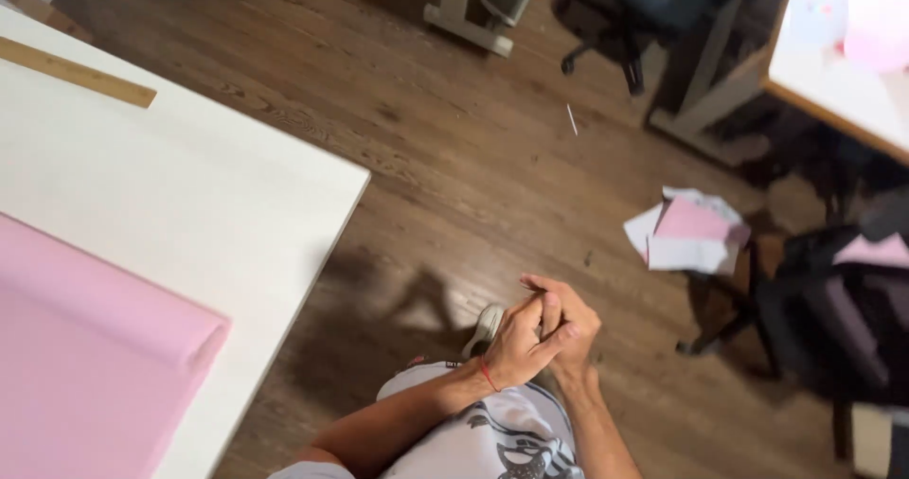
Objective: The recorder is measuring and marking a large piece of pink leather with a ruler and pencil, then cutting it with scissors.
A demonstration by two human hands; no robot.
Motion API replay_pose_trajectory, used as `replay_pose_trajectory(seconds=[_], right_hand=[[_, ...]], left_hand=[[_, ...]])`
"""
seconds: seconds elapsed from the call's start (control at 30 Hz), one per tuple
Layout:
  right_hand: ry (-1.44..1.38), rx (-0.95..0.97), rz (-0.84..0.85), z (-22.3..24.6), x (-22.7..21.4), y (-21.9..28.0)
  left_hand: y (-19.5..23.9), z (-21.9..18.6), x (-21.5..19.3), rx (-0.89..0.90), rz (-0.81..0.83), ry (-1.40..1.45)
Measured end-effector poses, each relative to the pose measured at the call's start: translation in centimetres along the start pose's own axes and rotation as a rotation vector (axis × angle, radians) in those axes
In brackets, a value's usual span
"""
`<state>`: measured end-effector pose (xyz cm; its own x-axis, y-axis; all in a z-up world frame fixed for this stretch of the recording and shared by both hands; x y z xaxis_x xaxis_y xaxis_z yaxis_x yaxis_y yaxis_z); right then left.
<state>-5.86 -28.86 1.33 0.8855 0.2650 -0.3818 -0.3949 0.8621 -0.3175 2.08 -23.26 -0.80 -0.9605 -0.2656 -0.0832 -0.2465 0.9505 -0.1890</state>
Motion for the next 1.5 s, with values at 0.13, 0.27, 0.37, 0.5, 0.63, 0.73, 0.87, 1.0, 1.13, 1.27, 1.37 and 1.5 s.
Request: replay_pose_trajectory(seconds=[0.13, 0.27, 0.37, 0.5, 0.63, 0.73, 0.87, 1.0, 1.13, 1.27, 1.37, 1.5], right_hand=[[-0.287, 0.001, 0.232, -2.4, 1.3, -10.8], [-0.541, 0.117, 0.367, -9.5, 6.0, -19.1], [-0.461, 0.043, 0.353, -11.4, 8.8, -26.3], [-0.223, -0.167, 0.312, -14.5, 12.9, -38.5], [-0.313, -0.171, 0.326, -15.4, 14.6, -51.0], [-0.403, -0.135, 0.505, -16.2, 15.4, -58.5], [-0.758, 0.131, 0.419, -22.9, 16.1, -72.0], [-0.593, 0.374, 0.165, -36.1, 12.9, -85.4], [-0.505, 0.378, 0.213, -48.2, 12.4, -102.0], [-0.306, 0.392, 0.271, -63.5, 14.3, -118.2], [0.057, 0.137, 0.346, -76.0, 16.9, -130.0], [0.908, -0.597, 0.557, -90.6, 22.8, -141.4]], left_hand=[[-9.3, 1.8, 0.8, -0.055, -0.115, 0.203], [-18.7, 2.9, -3.2, 0.117, -0.356, 0.101], [-24.8, 10.1, -4.4, -0.02, -0.484, 0.195], [-37.1, 12.7, -8.9, -0.042, -0.539, 0.474], [-49.1, 12.5, -13.0, 0.245, -0.501, 0.333], [-56.2, 14.9, -14.2, 0.057, -0.453, 0.497], [-63.7, 23.4, -16.3, 0.053, -0.568, 0.455], [-68.1, 25.2, -19.6, -0.17, -0.739, 0.288], [-72.2, 32.3, -21.6, -0.136, -0.98, 0.379], [-75.0, 36.2, -20.5, -0.081, -1.405, 0.344], [-78.2, 36.4, -18.2, -0.191, -1.618, 0.294], [-81.9, 34.9, -13.2, -0.43, -1.739, 0.211]])
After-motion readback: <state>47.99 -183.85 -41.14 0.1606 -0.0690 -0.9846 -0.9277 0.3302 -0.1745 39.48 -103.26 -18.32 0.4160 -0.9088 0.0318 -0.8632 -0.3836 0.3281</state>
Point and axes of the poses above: each hand's wrist, its own y-axis away from the middle knuckle, its own x-axis out of the palm, z = x × y, the point moved 5 cm from there along -y, towards the middle knuckle, and after that the axes turned 1 degree about z, right-handed, at the moved point
